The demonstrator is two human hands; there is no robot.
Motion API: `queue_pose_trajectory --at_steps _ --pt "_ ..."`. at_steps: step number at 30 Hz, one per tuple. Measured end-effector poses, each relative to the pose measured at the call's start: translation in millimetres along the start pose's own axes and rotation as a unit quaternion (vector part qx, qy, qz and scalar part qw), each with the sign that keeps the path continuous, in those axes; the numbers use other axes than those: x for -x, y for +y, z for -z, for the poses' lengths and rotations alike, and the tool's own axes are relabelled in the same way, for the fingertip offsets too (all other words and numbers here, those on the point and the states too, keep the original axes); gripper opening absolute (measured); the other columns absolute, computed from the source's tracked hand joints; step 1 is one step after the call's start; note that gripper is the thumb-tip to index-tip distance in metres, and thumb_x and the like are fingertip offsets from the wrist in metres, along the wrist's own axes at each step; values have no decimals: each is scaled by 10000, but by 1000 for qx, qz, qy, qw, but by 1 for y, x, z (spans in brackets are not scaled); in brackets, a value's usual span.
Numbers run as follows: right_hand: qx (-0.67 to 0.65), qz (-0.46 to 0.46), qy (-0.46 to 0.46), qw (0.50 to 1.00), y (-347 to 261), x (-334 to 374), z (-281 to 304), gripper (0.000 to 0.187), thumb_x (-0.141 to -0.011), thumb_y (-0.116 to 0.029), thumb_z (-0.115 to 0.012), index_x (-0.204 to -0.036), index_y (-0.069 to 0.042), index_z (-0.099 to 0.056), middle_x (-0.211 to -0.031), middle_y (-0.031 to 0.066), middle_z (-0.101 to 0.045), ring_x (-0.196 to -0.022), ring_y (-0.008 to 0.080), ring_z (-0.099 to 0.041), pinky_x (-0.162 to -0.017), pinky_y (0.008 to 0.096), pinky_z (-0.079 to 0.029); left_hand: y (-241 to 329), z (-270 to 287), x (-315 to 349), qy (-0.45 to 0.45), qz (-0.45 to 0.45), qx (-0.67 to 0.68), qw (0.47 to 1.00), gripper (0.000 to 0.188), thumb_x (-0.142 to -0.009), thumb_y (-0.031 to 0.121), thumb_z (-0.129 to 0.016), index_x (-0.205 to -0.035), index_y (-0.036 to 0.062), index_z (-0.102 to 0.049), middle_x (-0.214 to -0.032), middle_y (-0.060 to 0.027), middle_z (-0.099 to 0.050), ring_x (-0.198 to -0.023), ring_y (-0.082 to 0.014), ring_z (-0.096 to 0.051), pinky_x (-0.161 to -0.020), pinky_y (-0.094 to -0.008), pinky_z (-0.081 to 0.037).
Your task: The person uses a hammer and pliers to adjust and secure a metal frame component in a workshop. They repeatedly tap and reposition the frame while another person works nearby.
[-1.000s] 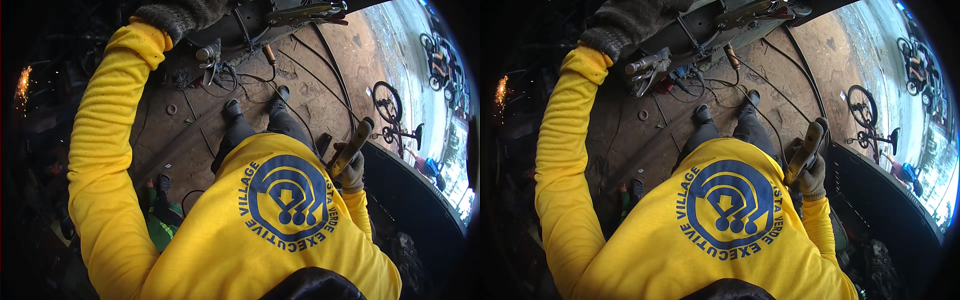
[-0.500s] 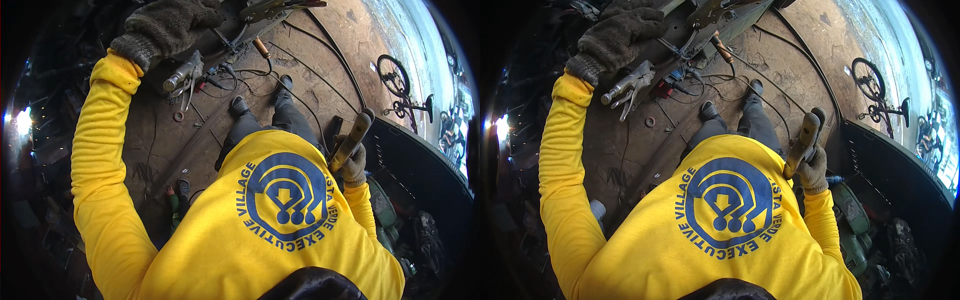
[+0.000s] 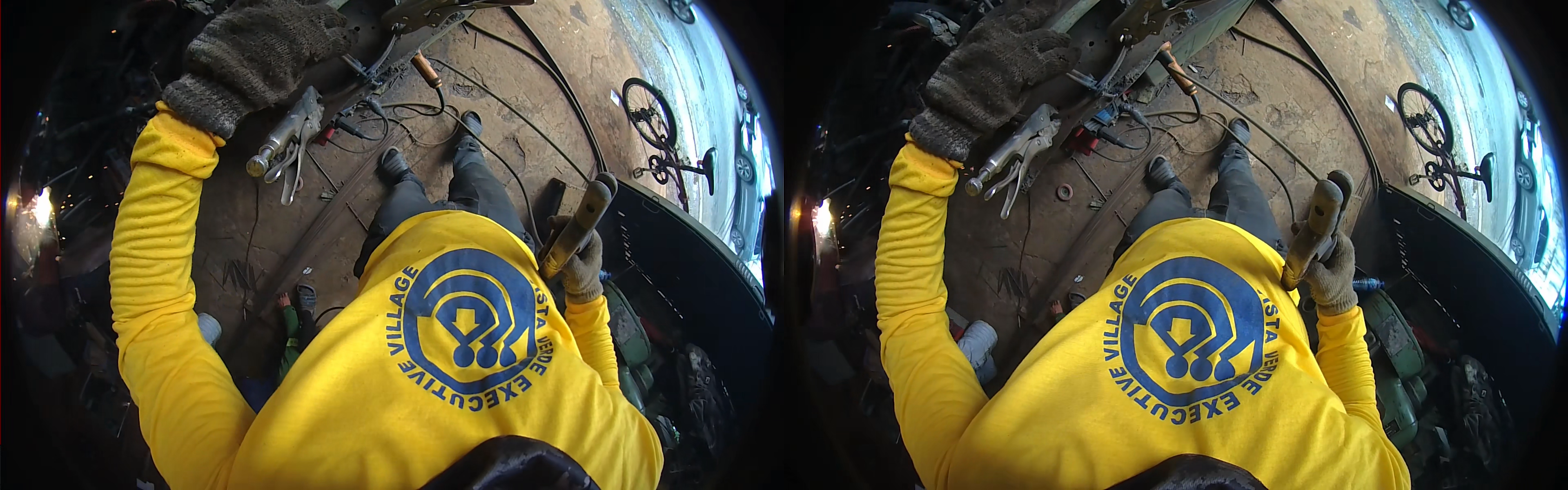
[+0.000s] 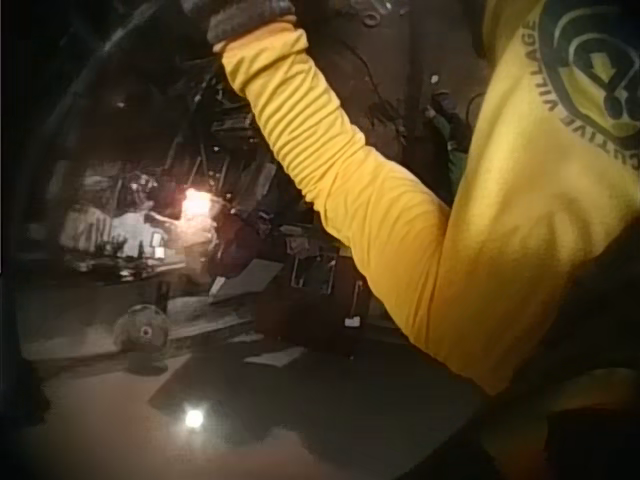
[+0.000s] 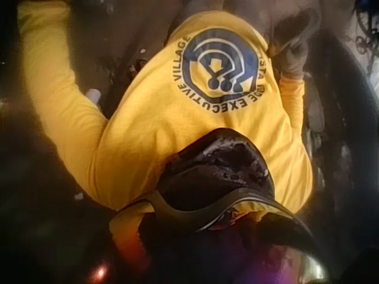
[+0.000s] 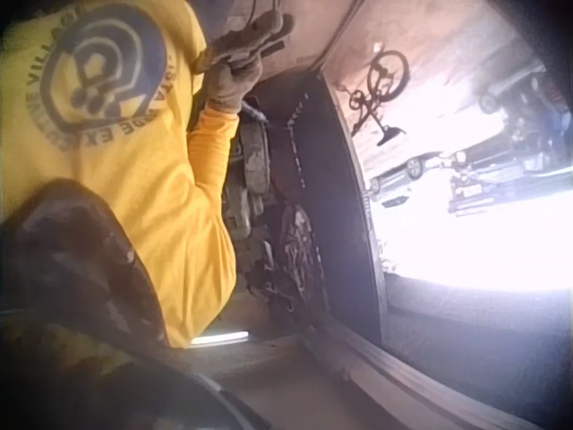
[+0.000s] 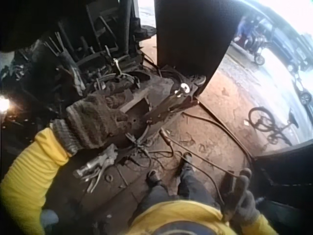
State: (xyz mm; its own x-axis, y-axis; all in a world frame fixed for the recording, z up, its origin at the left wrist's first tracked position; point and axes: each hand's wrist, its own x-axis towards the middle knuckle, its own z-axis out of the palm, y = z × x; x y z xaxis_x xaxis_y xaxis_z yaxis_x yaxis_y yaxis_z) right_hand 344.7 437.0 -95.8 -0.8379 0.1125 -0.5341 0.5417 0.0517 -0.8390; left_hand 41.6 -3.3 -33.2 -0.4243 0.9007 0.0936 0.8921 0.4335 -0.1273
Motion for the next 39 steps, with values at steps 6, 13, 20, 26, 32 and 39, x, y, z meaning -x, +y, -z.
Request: queue_pose_trajectory --at_steps 6,13,20,26,32,39 --pt "-4 -3 -1 1000 4 -3 5 501 -736 -190 -903 -1162 -21 -703 -1066 48 -745 -952 144 -696 -909 310 -552 7 15 -14 -13 -24 -22 999 213 -860 213 -650 -1024 156 -774 -1135 -37 -737 -1094 -258 -670 -1017 -415 -509" --pt "2 -2 -20 1000 7 -7 10 507 -735 -189 -911 -1167 -25 -704 -1073 47 -746 -951 141 -698 -912 310 -555 -3 -14 1 68 -33 58 995 212 -863 227 -634 -1010 138 -758 -1022 -56 -734 -1001 -260 -687 -911 -424 -545" --pt "-1 8 24 1000 13 5 7 520 -732 -175 -908 -1182 -15 -704 -1116 72 -753 -979 159 -705 -953 321 -549 8 -2 -20 10 -17 -41 999 210 -888 242 -619 -1037 150 -734 -958 -66 -710 -964 -270 -684 -872 -433 -547" --pt "-9 8 3 1000 8 -1 6 509 -732 -171 -905 -1172 -14 -704 -1114 71 -754 -985 158 -705 -955 323 -549 1 -2 -7 47 13 -38 998 180 -921 236 -577 -1024 181 -714 -934 -64 -689 -956 -277 -673 -837 -434 -548" --pt "-13 8 2 1000 8 -1 8 513 -720 -165 -908 -1168 -17 -704 -1106 68 -755 -976 157 -709 -942 320 -554 -16 -14 -17 -1 -66 72 995 200 -943 214 -555 -1066 190 -711 -949 -58 -676 -990 -281 -650 -859 -431 -537" --pt "-19 6 13 1000 8 -1 6 511 -709 -144 -905 -1161 -22 -703 -1072 59 -750 -948 144 -703 -916 310 -559 -2 -7 -9 -62 -21 -15 998 228 -942 203 -597 -1133 205 -721 -1097 -46 -673 -1106 -276 -627 -966 -433 -502"
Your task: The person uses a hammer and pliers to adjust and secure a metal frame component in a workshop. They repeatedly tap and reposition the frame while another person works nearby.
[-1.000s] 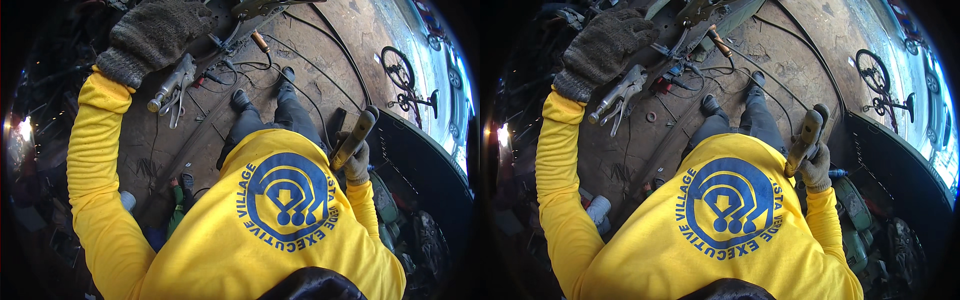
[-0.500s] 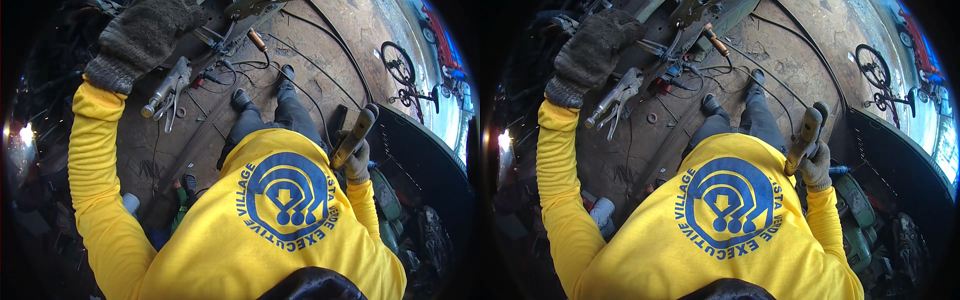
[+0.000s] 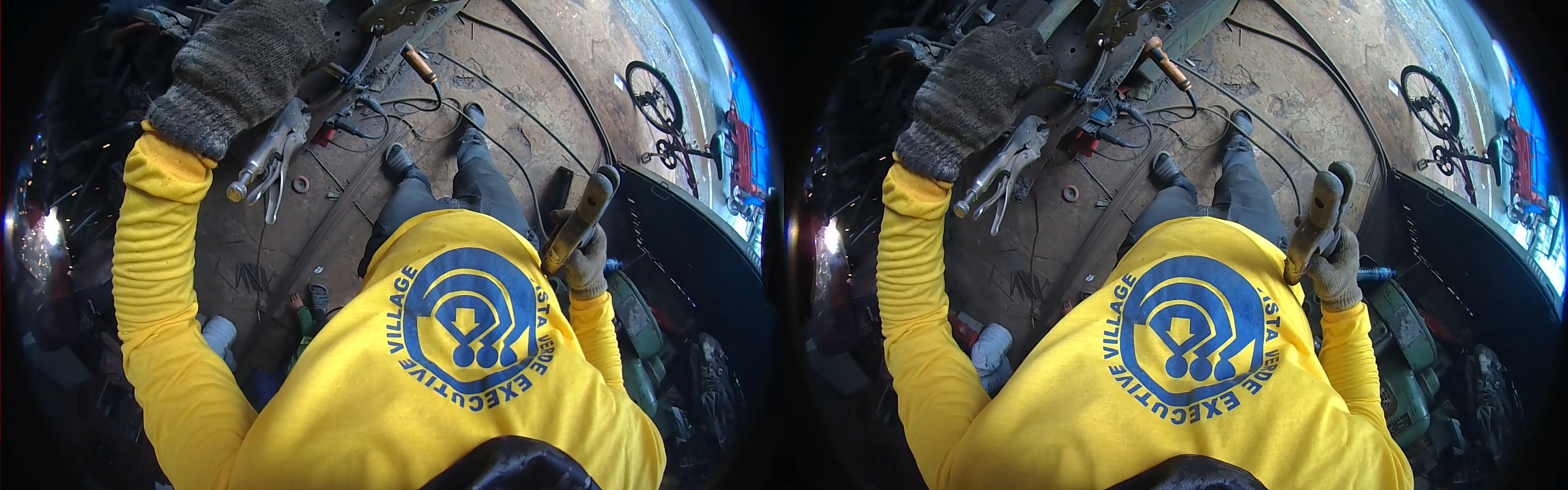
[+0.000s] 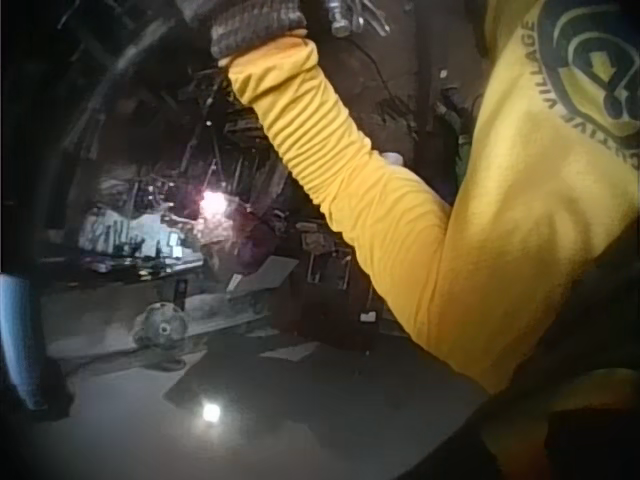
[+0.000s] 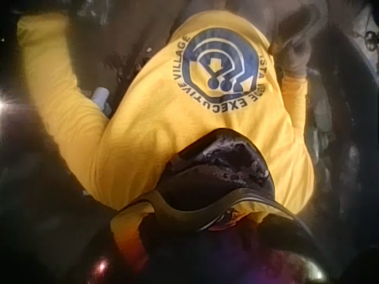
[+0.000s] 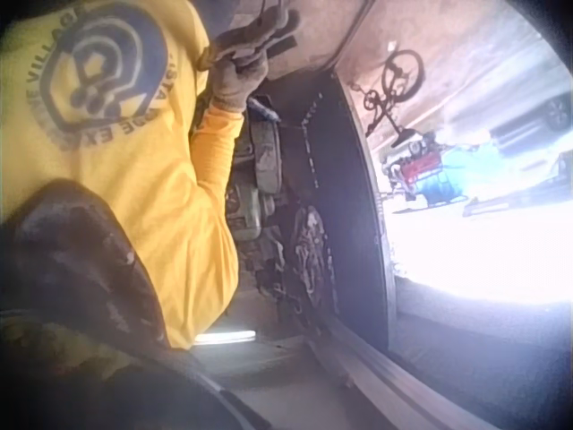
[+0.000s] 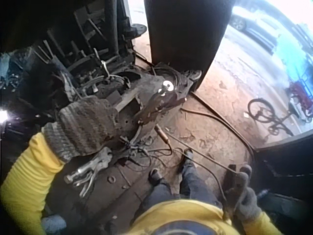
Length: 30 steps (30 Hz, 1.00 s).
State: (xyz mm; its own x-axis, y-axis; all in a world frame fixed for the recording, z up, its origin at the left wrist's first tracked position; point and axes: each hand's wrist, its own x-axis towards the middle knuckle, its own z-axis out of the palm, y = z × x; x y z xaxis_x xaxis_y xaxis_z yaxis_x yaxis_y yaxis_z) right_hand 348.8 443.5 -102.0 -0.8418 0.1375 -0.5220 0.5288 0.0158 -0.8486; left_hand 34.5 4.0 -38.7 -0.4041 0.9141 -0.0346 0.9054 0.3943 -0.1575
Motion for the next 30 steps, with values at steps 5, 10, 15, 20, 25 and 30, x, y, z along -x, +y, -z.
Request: queue_pose_trajectory --at_steps 5,10,15,20,25,30 --pt "17 -3 -9 1000 -4 -1 1 489 -713 -131 -892 -1150 -26 -701 -1064 50 -745 -932 138 -701 -899 307 -562 6 -2 1 -42 26 -19 999 261 -941 196 -627 -1181 216 -728 -1203 -38 -670 -1190 -273 -610 -1041 -435 -477" --pt "4 5 -3 1000 -3 -1 1 478 -719 -125 -878 -1151 -30 -695 -1061 44 -741 -930 139 -702 -895 304 -560 7 -4 0 -82 42 -42 995 301 -941 188 -657 -1229 227 -735 -1309 -29 -667 -1273 -269 -593 -1117 -437 -452" --pt "4 2 1 1000 0 -1 4 498 -719 -127 -871 -1171 -24 -689 -1085 51 -738 -955 145 -701 -915 306 -555 5 -6 1 -59 37 -26 997 325 -941 193 -657 -1258 216 -726 -1322 -56 -668 -1312 -268 -582 -1152 -459 -439" --pt "17 25 13 999 -3 -2 -1 675 -733 -371 -949 -1219 19 -690 -968 12 -706 -840 103 -667 -788 259 -552 5 -6 -2 -30 16 -26 999 318 -947 192 -643 -1257 202 -714 -1295 -61 -667 -1278 -269 -589 -1124 -457 -451" --pt "13 25 13 1000 -1 -3 -1 667 -730 -357 -949 -1216 19 -690 -969 13 -711 -836 101 -666 -787 259 -552 2 -5 -6 -9 -2 -25 1000 311 -954 190 -629 -1256 187 -703 -1267 -67 -665 -1243 -270 -595 -1097 -454 -463" --pt "19 17 15 1000 0 -2 0 645 -726 -328 -946 -1209 16 -691 -947 7 -709 -814 99 -668 -773 256 -551 3 -3 -9 6 -14 -22 1000 305 -960 188 -614 -1255 173 -691 -1239 -72 -664 -1209 -271 -601 -1069 -452 -475"
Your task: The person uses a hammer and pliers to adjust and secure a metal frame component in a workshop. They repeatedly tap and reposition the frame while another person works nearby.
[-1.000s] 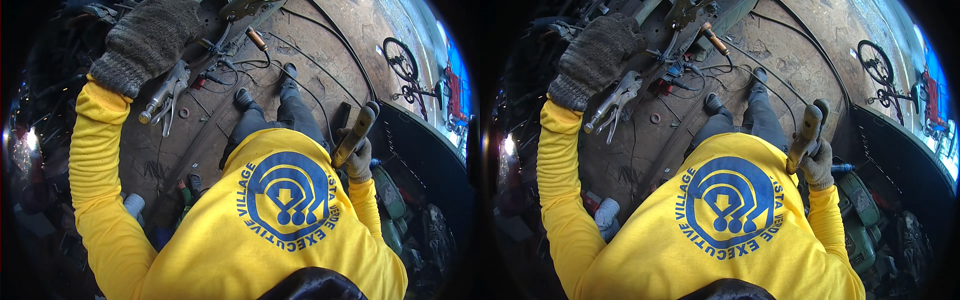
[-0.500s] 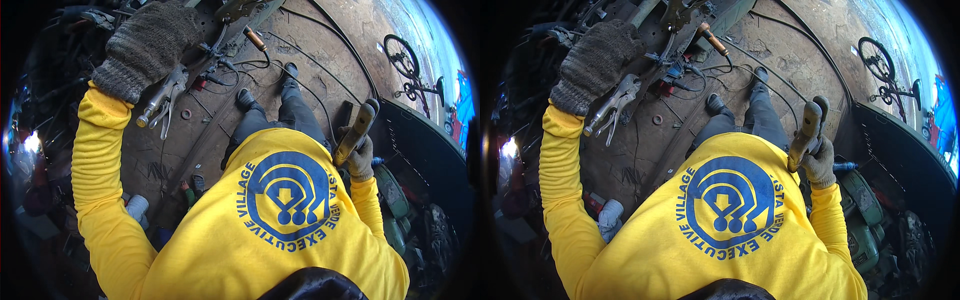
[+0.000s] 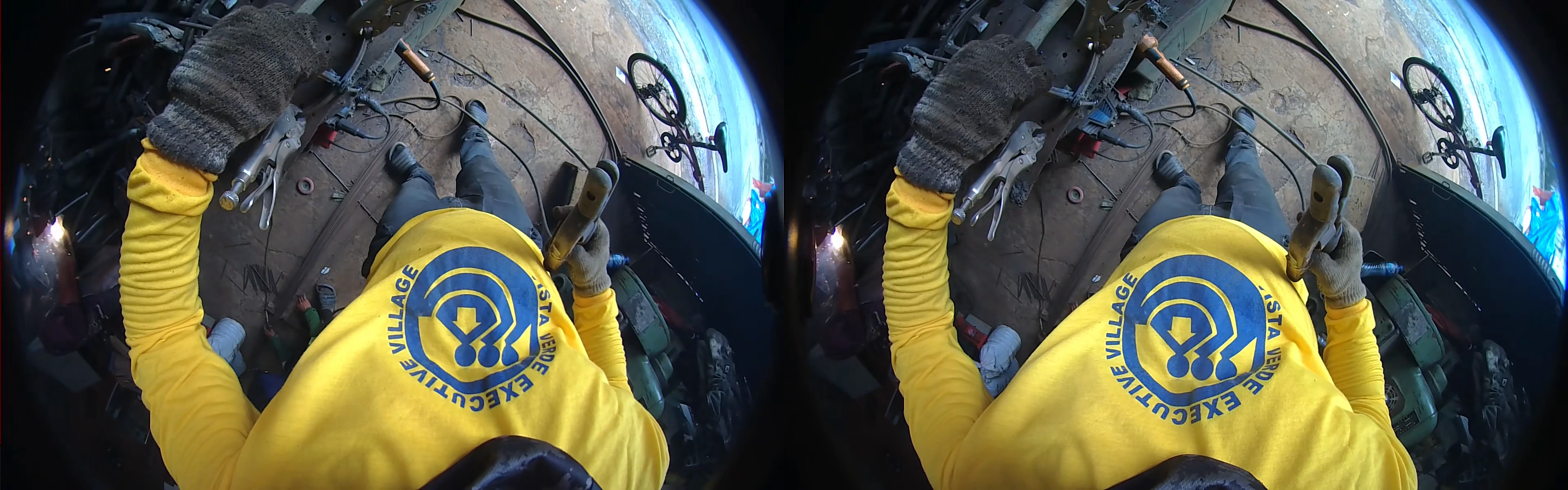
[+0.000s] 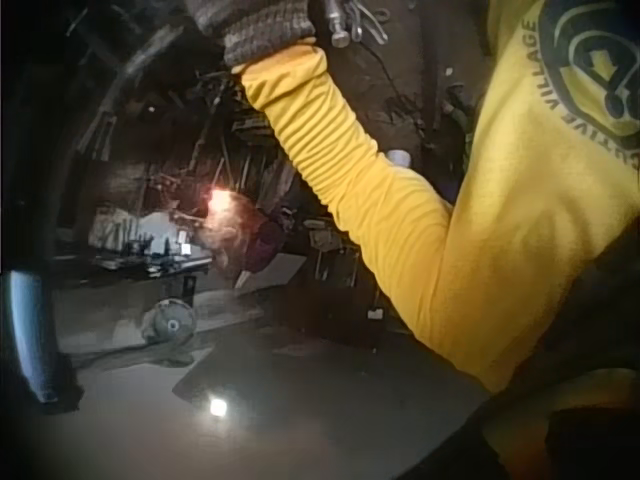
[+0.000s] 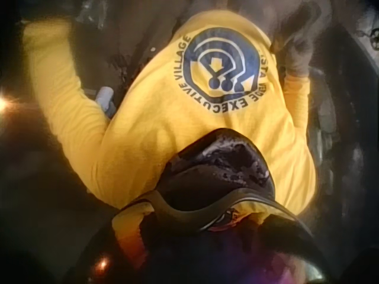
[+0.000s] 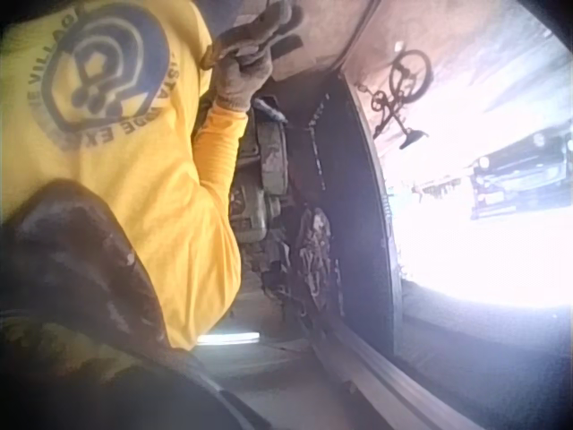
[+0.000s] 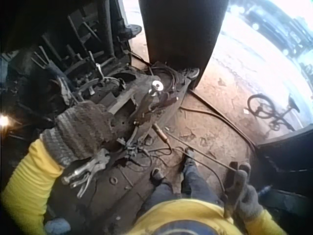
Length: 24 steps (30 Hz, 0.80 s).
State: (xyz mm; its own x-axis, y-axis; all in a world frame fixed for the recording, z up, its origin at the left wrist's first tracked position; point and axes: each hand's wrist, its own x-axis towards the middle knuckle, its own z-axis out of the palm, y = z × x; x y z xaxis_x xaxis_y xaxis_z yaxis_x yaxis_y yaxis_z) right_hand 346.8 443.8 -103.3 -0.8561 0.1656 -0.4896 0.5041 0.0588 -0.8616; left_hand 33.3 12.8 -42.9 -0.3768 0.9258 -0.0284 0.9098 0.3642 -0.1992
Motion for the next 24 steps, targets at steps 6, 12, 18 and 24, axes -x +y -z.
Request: queue_pose_trajectory --at_steps 6,12,18,24 --pt "8 -15 -24 1000 2 0 7 481 -732 -129 -850 -1172 -14 -691 -1079 50 -740 -941 140 -696 -899 307 -553 2 0 -3 17 -13 3 1000 298 -968 186 -597 -1253 155 -678 -1205 -78 -662 -1168 -272 -608 -1036 -449 -489" --pt "-29 -23 -11 999 5 2 4 517 -721 -150 -896 -1177 -12 -697 -1107 70 -753 -970 158 -711 -931 321 -559 2 1 -4 37 -25 2 999 292 -976 184 -580 -1252 138 -664 -1172 -85 -660 -1127 -273 -616 -1003 -446 -504" --pt "-38 -29 -21 999 11 2 8 555 -707 -152 -919 -1196 -13 -695 -1131 85 -756 -984 168 -717 -953 331 -560 1 2 -5 43 -36 2 998 287 -984 182 -563 -1251 121 -650 -1138 -91 -658 -1086 -274 -623 -970 -443 -518" --pt "-21 -32 -12 999 9 2 7 544 -710 -157 -917 -1188 -14 -700 -1122 85 -757 -968 163 -717 -940 327 -564 4 2 -5 48 -38 9 998 284 -992 180 -546 -1250 103 -636 -1105 -98 -656 -1045 -275 -630 -937 -440 -533"
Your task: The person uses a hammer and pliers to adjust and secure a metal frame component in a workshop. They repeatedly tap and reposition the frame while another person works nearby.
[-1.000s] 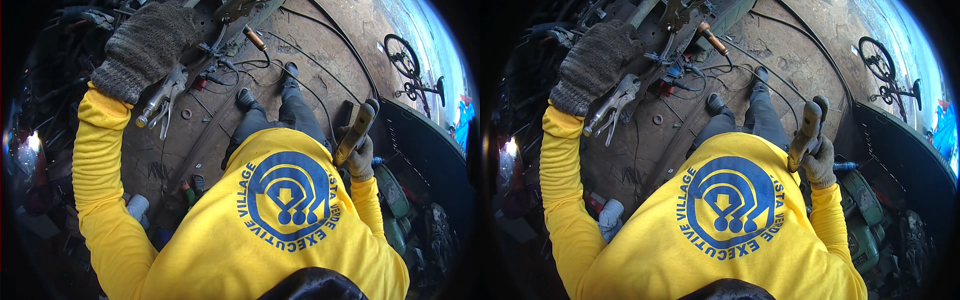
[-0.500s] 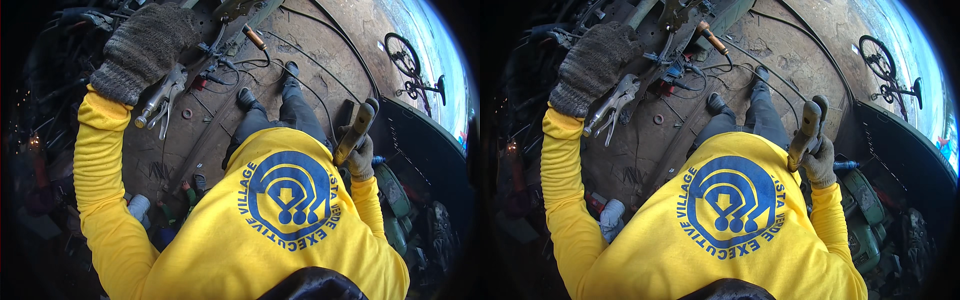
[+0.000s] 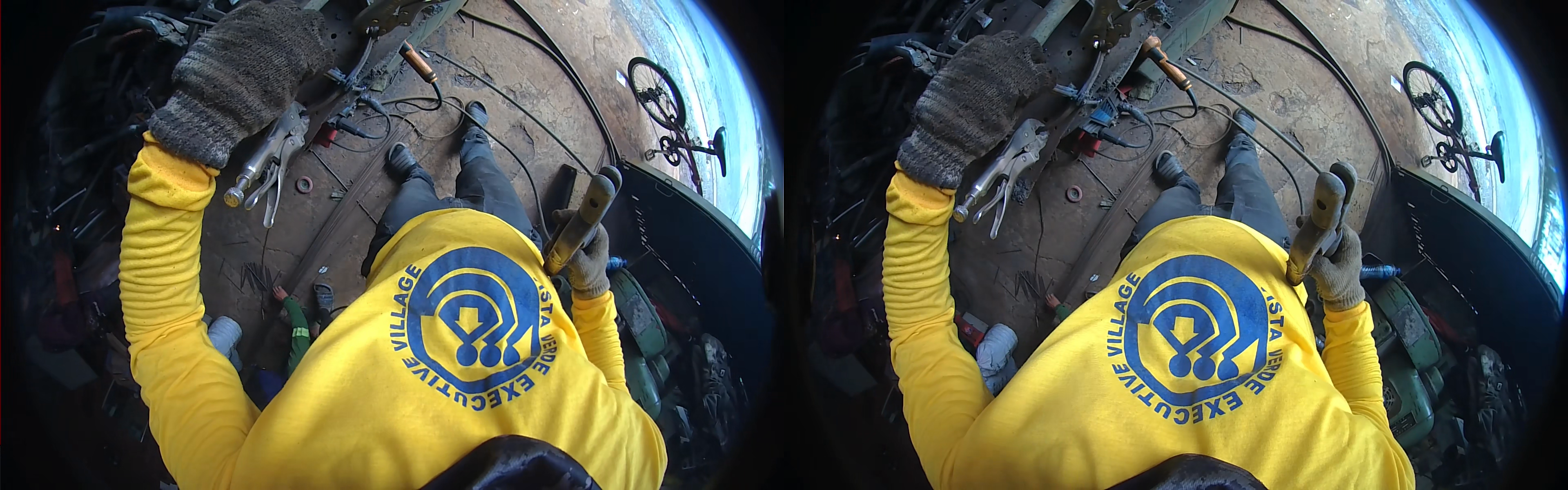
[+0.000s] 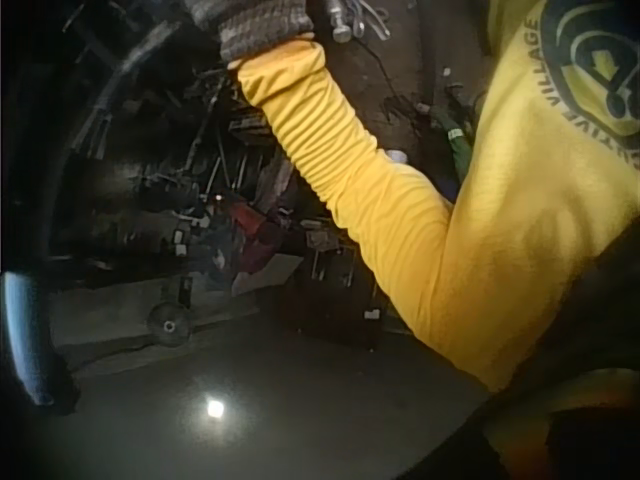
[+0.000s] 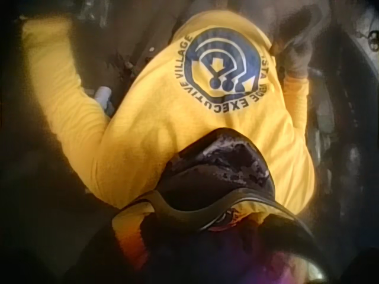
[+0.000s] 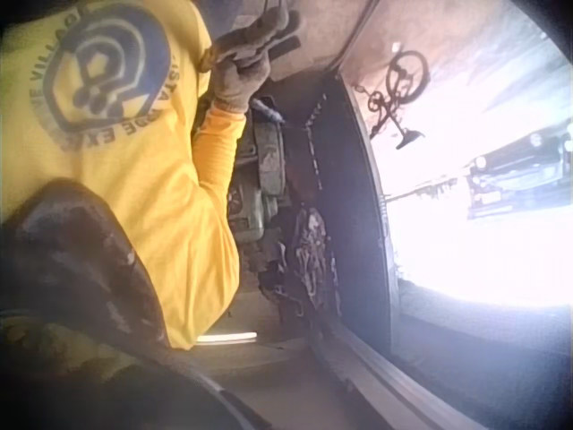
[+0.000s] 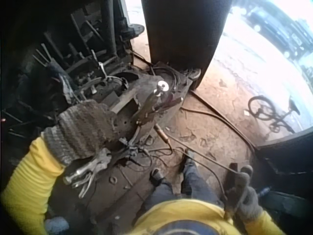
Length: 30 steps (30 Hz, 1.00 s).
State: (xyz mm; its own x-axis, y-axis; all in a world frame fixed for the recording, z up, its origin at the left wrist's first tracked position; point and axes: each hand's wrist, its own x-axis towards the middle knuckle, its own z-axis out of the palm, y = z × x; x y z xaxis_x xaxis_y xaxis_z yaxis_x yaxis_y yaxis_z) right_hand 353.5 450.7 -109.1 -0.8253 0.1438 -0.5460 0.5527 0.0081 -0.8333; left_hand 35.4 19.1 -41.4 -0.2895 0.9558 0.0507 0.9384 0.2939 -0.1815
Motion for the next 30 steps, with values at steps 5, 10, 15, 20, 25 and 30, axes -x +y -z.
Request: queue_pose_trajectory --at_steps 5,10,15,20,25,30 --pt "14 -3 -2 1000 -3 -1 0 531 -712 -162 -919 -1175 -17 -703 -1096 75 -756 -948 155 -714 -922 323 -566 -4 0 0 6 -12 -6 1000 282 -998 178 -531 -1249 89 -625 -1077 -103 -655 -1011 -276 -637 -910 -437 -545" --pt "6 5 0 1000 -4 -1 -2 535 -706 -170 -927 -1169 -22 -702 -1090 67 -756 -943 149 -711 -917 318 -565 -2 -1 0 14 -15 -2 1000 280 -1005 177 -517 -1248 74 -613 -1049 -109 -653 -977 -277 -643 -882 -435 -557" --pt "5 -2 -10 1000 -4 -2 0 555 -698 -173 -936 -1177 -21 -699 -1106 69 -755 -961 154 -713 -932 319 -563 -1 0 0 15 -19 -2 1000 280 -1012 175 -503 -1246 60 -602 -1021 -114 -652 -942 -278 -649 -855 -433 -569" --pt "-6 -1 -9 1000 -4 -1 -1 568 -708 -187 -939 -1189 -15 -692 -1125 84 -752 -995 165 -711 -953 332 -558 -3 -2 0 15 -25 -4 1000 280 -1018 173 -489 -1245 45 -590 -993 -119 -650 -908 -279 -655 -827 -430 -581" --pt "6 1 -1 1000 0 0 0 567 -731 -216 -935 -1198 -11 -687 -1135 92 -753 -1009 173 -712 -963 342 -556 -4 -3 -1 17 -32 -3 999 281 -1025 172 -474 -1244 31 -578 -965 -125 -649 -874 -280 -661 -800 -428 -593" --pt "20 -2 -23 1000 -4 -2 2 561 -735 -236 -936 -1187 -12 -690 -1130 93 -755 -999 174 -715 -961 342 -558 -5 -1 -3 19 -39 3 999 283 -1031 170 -460 -1243 17 -567 -937 -130 -647 -840 -281 -667 -772 -425 -605"
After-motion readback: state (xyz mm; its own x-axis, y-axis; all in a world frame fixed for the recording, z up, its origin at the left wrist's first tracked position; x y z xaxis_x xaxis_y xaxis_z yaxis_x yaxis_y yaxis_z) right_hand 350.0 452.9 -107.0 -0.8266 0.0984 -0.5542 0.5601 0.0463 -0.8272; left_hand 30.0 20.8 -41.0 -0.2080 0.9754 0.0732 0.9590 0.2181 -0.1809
